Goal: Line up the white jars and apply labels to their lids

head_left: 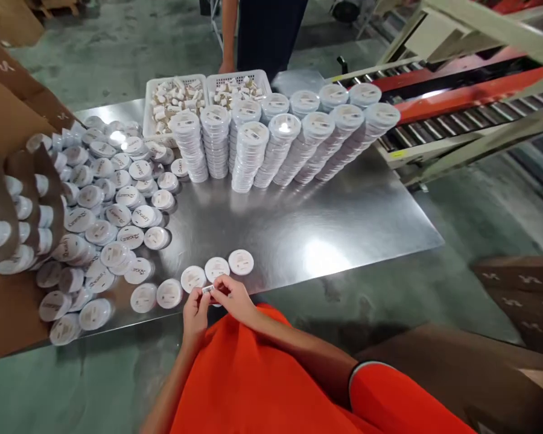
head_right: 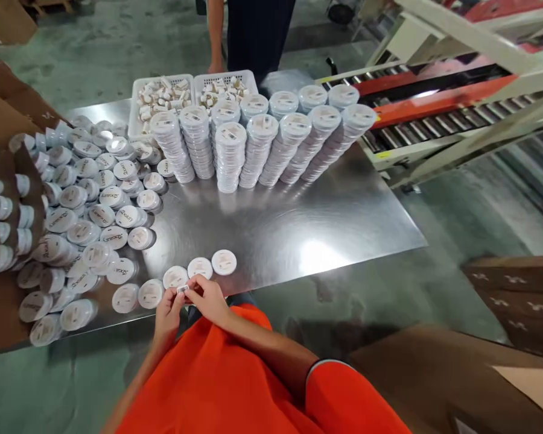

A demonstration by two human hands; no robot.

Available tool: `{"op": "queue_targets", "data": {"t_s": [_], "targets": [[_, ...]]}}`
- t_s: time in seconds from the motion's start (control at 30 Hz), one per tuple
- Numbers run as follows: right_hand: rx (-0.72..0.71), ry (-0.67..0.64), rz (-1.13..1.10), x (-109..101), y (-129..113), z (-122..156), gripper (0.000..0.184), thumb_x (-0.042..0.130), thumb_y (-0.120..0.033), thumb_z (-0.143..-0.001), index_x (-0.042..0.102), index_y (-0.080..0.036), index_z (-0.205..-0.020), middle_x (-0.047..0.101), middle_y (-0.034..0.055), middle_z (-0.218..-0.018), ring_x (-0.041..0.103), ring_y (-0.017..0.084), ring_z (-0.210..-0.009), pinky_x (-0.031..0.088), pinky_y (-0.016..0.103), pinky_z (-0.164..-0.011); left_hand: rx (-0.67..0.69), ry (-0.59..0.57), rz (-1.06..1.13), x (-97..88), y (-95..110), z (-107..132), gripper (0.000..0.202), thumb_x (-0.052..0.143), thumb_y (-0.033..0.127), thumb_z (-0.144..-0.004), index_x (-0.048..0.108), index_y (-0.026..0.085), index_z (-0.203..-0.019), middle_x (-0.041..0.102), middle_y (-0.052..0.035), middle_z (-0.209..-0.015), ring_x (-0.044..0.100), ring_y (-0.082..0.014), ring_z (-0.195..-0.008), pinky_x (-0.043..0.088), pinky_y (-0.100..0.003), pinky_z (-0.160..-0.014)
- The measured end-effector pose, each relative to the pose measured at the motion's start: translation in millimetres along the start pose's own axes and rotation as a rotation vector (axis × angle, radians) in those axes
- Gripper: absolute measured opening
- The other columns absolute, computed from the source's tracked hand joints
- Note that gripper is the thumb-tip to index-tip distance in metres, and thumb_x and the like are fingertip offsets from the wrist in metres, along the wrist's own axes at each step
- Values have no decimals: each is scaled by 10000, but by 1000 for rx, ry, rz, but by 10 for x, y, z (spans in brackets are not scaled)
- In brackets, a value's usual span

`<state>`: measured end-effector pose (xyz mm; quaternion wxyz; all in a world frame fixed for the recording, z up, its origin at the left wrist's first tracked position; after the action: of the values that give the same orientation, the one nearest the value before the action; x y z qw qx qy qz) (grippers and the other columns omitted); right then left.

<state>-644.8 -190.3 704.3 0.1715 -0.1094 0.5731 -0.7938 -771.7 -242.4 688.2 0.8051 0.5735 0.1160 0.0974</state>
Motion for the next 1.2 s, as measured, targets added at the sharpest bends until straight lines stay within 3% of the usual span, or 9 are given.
{"op": "queue_targets", "data": {"t_s": [0.17, 0.27, 0.4, 0.47, 0.53, 0.6, 0.73, 0.93, 1.2], "targets": [[8, 116, 52, -200, 97, 53, 136, 582, -330, -806, 565, -208, -748, 558, -37, -683, 495, 120, -625, 395, 250, -605, -49, -54, -57, 270, -89, -18, 361, 551, 556, -846, 552, 205, -759, 596, 5, -663, 560, -149, -609, 478, -271, -592], [-21, 166, 127, -356, 178, 43, 150, 579, -321, -807, 586, -205, -713, 576, -23, -689, 505, 125, -643, 403, 254, -635, -22, -46, -235, 362, -181, -50, 398, 509, 561, -848, 497, 211, -658, 527, 24, -577, 510, -137, -549, 424, -261, -543], [6, 356, 235, -773, 392, -83, 177, 549, -352, -832, 611, -202, -760, 627, 17, -796, 561, 156, -742, 450, 279, -719, 52, -47, -479, 475, -342, -109, 420, 466, 513, -870, 449, 220, -570, 480, 24, -495, 463, -136, -496, 375, -271, -524], [66, 455, 306, -1023, 540, -190, 174, 542, -339, -829, 606, -197, -752, 627, 34, -824, 572, 173, -783, 463, 302, -759, 86, -148, -519, 585, -414, -143, 343, 483, 435, -881, 536, 215, -623, 643, -25, -625, 579, -166, -586, 448, -296, -588], [109, 463, 355, -1209, 686, -308, 144, 559, -293, -802, 590, -195, -703, 613, 35, -796, 569, 179, -785, 466, 317, -777, 174, -303, -600, 737, -460, -179, 267, 498, 341, -889, 606, 212, -683, 760, -92, -979, 689, -212, -827, 527, -344, -742], [130, 414, 379, -1300, 810, -413, 122, 576, -242, -772, 576, -197, -659, 591, 19, -746, 557, 176, -761, 463, 320, -772, 295, -424, -722, 893, -493, -219, 218, 515, 260, -891, 652, 198, -733, 673, -122, -1306, 658, -268, -1129, 523, -410, -945], [139, 331, 419, -1282, 955, -530, 120, 573, -193, -761, 569, -200, -641, 564, 3, -733, 545, 166, -758, 462, 309, -775, 438, -471, -1001, 1080, -575, -291, 209, 515, 177, -896, 717, 141, -932, 589, -164, -1411, 493, -317, -1370, 407, -520, -1139], [120, 273, 480, -1232, 1010, -600, 152, 568, -167, -793, 573, -200, -644, 554, 13, -746, 553, 186, -872, 458, 307, -824, 466, -472, -1091, 1079, -654, -320, 249, 510, 198, -905, 731, 160, -1012, 602, -134, -1402, 529, -298, -1340, 418, -528, -1127], [182, 283, 550, -1207, 1056, -654, 150, 593, -139, -816, 595, -187, -674, 544, 17, -803, 550, 159, -806, 455, 286, -771, 426, -497, -1091, 1080, -600, -345, 248, 491, 189, -909, 727, 174, -984, 603, -109, -1406, 513, -285, -1356, 393, -537, -1142]]}}
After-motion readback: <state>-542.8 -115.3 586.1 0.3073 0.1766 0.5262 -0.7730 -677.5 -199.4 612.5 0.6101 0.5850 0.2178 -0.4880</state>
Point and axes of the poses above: each hand's wrist, its own z-axis away from the middle knuckle, its own x-axis out of the palm, y = z × x, the point moved 2 cm from there along -z, towards the middle knuckle
